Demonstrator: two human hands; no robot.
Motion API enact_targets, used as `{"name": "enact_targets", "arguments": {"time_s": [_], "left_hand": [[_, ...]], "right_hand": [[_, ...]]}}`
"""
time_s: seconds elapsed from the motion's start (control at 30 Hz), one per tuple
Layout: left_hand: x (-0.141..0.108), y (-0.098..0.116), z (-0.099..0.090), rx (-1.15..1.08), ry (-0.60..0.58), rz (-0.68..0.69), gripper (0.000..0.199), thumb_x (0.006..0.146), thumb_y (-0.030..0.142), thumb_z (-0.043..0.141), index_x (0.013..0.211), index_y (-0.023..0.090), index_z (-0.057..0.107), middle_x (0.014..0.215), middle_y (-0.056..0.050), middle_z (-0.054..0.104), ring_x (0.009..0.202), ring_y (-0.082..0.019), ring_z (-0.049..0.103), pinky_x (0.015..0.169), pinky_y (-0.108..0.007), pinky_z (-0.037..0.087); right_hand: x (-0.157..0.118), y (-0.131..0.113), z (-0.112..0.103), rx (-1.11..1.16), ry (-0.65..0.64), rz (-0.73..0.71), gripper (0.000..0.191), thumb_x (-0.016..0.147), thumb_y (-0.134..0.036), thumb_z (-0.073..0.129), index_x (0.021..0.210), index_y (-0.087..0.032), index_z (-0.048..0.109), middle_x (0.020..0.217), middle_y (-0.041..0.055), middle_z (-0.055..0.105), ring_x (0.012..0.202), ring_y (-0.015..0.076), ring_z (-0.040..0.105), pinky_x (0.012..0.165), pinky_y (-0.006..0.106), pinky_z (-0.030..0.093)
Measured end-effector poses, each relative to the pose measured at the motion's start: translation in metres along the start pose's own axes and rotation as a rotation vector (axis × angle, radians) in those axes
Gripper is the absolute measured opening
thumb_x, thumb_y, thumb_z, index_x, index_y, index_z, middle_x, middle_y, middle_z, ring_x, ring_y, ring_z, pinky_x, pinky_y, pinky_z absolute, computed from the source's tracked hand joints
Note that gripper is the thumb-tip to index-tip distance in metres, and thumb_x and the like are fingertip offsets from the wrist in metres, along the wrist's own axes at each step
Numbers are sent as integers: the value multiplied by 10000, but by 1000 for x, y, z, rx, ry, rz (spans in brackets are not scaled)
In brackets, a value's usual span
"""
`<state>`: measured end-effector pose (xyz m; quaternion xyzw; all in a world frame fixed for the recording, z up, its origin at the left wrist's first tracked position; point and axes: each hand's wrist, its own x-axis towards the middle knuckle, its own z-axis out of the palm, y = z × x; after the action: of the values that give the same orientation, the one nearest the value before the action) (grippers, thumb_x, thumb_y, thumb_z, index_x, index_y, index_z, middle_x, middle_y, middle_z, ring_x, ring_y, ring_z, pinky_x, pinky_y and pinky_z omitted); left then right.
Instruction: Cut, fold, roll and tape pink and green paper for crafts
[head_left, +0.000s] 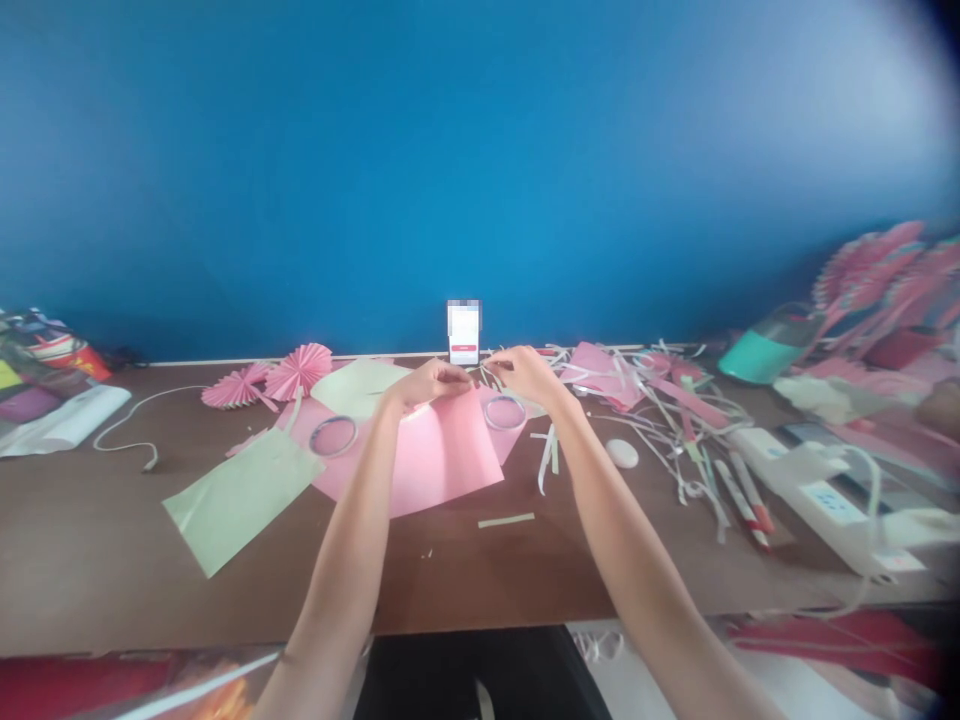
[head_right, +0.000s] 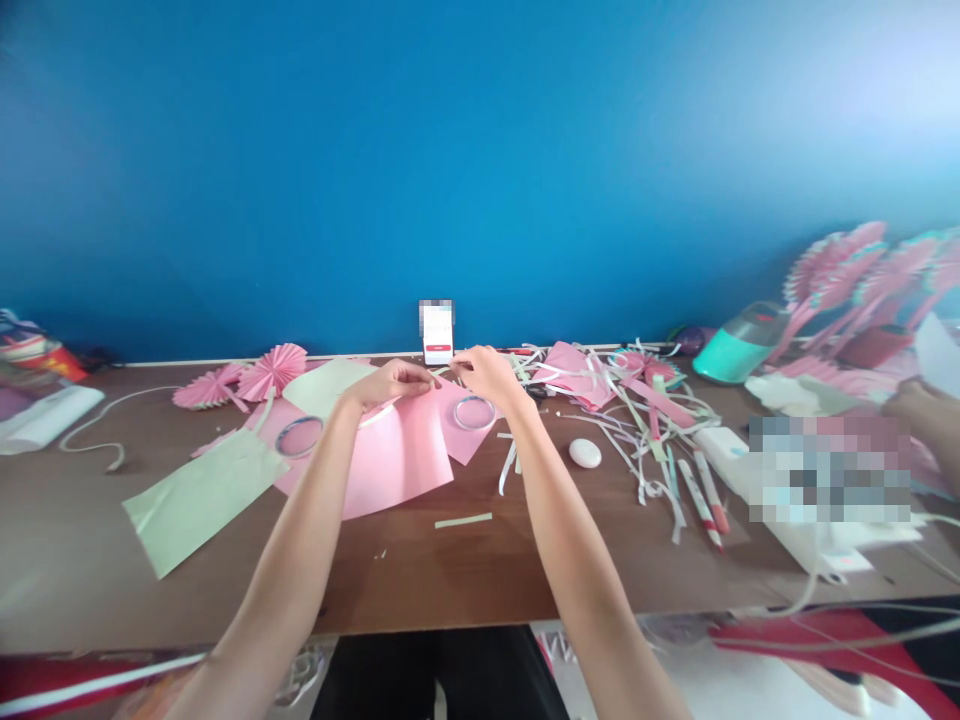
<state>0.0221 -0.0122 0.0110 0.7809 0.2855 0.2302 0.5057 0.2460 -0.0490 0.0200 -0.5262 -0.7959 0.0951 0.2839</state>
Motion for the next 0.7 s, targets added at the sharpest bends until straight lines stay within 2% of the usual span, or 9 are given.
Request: {"name": "enact_targets", "arguments": {"time_s": [0.07,0.17,0.27,0.33,0.37,0.43,0.57,0.63,0.7], "left_hand": [[-2,-2,-4,-2,-32,-22,416,764,432,720,1084,166,724,1148,-133,683,1047,-239,608,914,-349,435],[-2,-6,-7,1,-51,-41,568,743,432,745,1240,174,648,1109,-133,689,1012,-229,626,892,-348,447],[1,-9,-7,13,-29,-61,655,737,429,752,1313,168,580,1035,-120,699,957,-217,639,848,-337,458],[3,-9,-5,27,11,-71,667,730,420,756,1316,166,563,1017,-115,697,940,-218,640,809,-325,463],[4,-9,-5,31,29,-75,666,726,413,757,1311,166,557,1006,-113,696,927,-218,641,786,-318,464],[5,-7,-4,39,65,-80,652,721,398,757,1297,175,549,965,-101,695,875,-214,643,734,-305,459],[5,-2,-2,85,106,-60,581,729,374,733,1256,208,554,881,-57,679,783,-195,628,673,-283,433],[5,-1,-1,102,118,-44,555,736,371,719,1241,210,557,846,-42,670,742,-180,613,649,-269,416],[6,-3,-2,102,118,-30,553,739,368,711,1243,208,551,844,-40,670,732,-174,607,642,-262,406]], "right_hand": [[0,7,0,-14,22,78,294,877,-191,470,1034,-214,718,989,66,727,873,208,627,743,269,407],[-2,18,-1,-64,48,282,384,871,-144,436,1197,-200,631,1156,121,675,986,252,615,792,318,425],[-6,23,-5,-274,136,508,449,834,-142,488,1277,-114,554,1226,240,589,1093,350,551,848,425,417],[-7,22,-9,-380,215,549,488,834,-181,524,1314,-96,523,1282,276,524,1170,401,483,898,493,382],[-7,20,-11,-377,229,538,473,851,-215,523,1311,-107,529,1290,269,519,1175,400,477,907,500,374],[-5,13,-14,-245,150,467,376,909,-302,473,1225,-140,597,1218,219,585,1083,344,545,866,446,402],[-2,-7,-12,118,-187,212,347,935,-442,460,898,-177,681,930,90,707,788,205,625,694,293,418],[-1,-17,-7,188,-255,143,278,898,-413,540,844,-176,674,842,58,715,722,175,625,659,266,409],[0,-23,-3,220,-265,106,202,875,-332,570,809,-169,669,766,37,706,669,157,621,643,255,406]]}}
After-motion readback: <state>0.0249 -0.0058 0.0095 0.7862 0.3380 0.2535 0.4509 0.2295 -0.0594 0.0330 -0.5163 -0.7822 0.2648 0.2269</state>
